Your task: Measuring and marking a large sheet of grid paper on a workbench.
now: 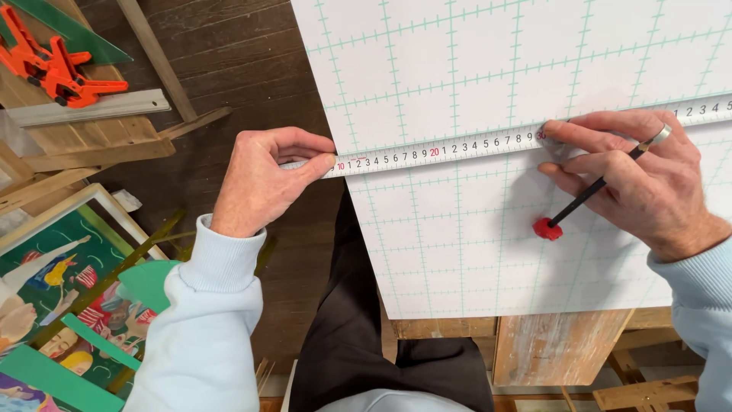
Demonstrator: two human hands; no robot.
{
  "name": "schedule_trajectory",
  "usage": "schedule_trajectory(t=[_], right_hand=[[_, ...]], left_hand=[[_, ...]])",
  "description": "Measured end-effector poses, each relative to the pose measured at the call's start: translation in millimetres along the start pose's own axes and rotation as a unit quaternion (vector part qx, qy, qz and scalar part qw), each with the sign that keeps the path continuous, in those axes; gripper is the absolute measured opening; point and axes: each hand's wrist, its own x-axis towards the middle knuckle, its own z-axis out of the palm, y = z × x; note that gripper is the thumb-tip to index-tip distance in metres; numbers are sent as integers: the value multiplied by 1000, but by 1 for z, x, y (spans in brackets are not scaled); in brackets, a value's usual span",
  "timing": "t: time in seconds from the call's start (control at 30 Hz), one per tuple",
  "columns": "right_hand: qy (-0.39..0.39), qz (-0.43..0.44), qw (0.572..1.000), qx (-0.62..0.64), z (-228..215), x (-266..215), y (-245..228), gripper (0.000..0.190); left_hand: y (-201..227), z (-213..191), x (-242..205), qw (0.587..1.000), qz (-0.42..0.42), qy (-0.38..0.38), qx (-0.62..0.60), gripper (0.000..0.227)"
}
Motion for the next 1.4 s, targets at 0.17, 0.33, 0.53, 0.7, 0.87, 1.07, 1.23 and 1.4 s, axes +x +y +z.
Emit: schedule_trajectory(t=[0.17, 0.33, 0.53, 0.7, 0.87, 1.07, 1.23, 1.4], right_hand=[[22, -3, 1000, 2, 3, 2, 0, 30], [25, 6, 1000, 14, 2, 3, -3, 32], [39, 14, 999, 34, 3, 3, -5, 33], [46, 25, 998, 38, 0, 8, -9, 31], [44, 24, 998, 48, 1, 4, -6, 31], [48, 27, 996, 75, 2, 4, -1, 28], [44, 39, 993, 101, -12, 10, -3, 19], [16, 158, 968, 194, 16, -53, 41, 29]], left_hand=[[3, 0, 1, 1000, 4, -5, 6, 20], [5, 4, -4, 998, 53, 17, 1, 17], [75, 44, -40, 866, 294, 289, 283, 24], [63, 141, -16, 846, 406, 207, 277, 22], [68, 166, -1, 829, 420, 194, 313, 25], [68, 168, 1, 797, 433, 215, 363, 28], [68, 168, 1, 775, 444, 230, 386, 23], [66, 168, 3, 771, 452, 239, 379, 20]])
